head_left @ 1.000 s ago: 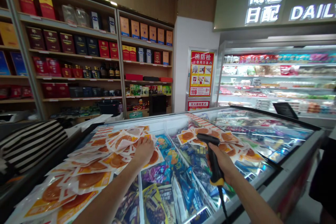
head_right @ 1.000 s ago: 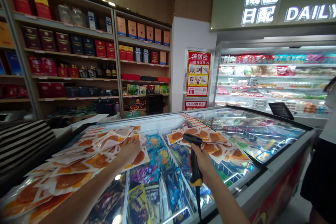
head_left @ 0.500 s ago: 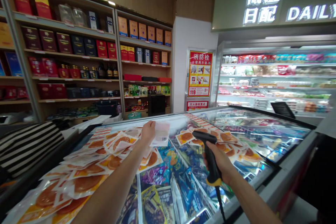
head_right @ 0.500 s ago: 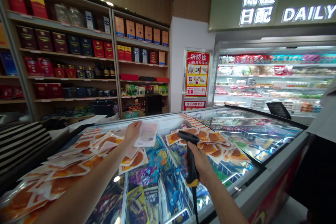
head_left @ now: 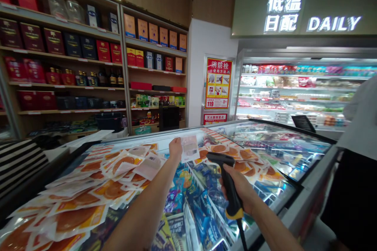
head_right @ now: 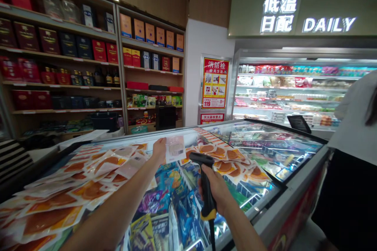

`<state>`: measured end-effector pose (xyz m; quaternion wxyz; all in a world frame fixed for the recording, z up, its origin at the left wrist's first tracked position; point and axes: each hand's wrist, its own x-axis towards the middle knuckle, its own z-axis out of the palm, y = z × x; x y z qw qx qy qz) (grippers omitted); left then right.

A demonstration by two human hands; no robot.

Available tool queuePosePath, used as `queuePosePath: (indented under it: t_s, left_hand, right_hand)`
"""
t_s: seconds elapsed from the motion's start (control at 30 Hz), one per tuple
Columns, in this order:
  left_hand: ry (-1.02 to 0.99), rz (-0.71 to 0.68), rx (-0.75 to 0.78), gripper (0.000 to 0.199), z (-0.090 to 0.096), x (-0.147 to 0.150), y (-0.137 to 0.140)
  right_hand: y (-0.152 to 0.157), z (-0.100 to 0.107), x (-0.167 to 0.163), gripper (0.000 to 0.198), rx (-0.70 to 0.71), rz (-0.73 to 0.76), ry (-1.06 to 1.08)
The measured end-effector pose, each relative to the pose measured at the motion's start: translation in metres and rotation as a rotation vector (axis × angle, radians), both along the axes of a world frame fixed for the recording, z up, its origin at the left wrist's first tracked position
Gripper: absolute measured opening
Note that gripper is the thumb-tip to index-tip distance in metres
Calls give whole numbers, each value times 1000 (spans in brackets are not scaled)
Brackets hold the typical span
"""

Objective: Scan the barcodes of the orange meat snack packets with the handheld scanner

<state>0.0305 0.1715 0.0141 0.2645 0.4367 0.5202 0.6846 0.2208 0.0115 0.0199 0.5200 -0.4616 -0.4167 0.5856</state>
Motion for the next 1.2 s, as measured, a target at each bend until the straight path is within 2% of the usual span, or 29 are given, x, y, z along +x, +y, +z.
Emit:
queuePosePath:
  t_s: [0.2, 0.4, 0.53, 0.63, 0.77, 0.9, 1.0, 1.2]
  left_hand:
    - [29, 36, -21, 25, 5, 4, 2]
    - [166, 147, 36, 31, 15, 13, 3]
    - [326, 132, 84, 31, 18, 33, 0]
    - [476, 47, 119, 31, 9, 55, -7]
    - [718, -157, 157, 30, -11, 81, -21]
    - [948, -338, 194, 23, -28, 88, -26]
    - [1056, -367, 171, 20, -38, 79, -22]
    - [1172, -325, 15, 34, -52, 61, -12]
  right_hand:
    - [6, -3, 2, 32, 12, -7, 21]
    - [13, 7, 20, 32, 1, -150, -30]
    - [17, 10, 42, 30, 31, -238, -50]
    - [18, 8, 58, 30, 35, -272, -39]
    - [18, 3, 70, 31, 37, -289, -49]
    - [18, 3, 69, 33, 13, -289, -48]
    - [18, 5, 65, 33, -6, -284, -55]
    - [19, 4, 57, 31, 1, -269, -65]
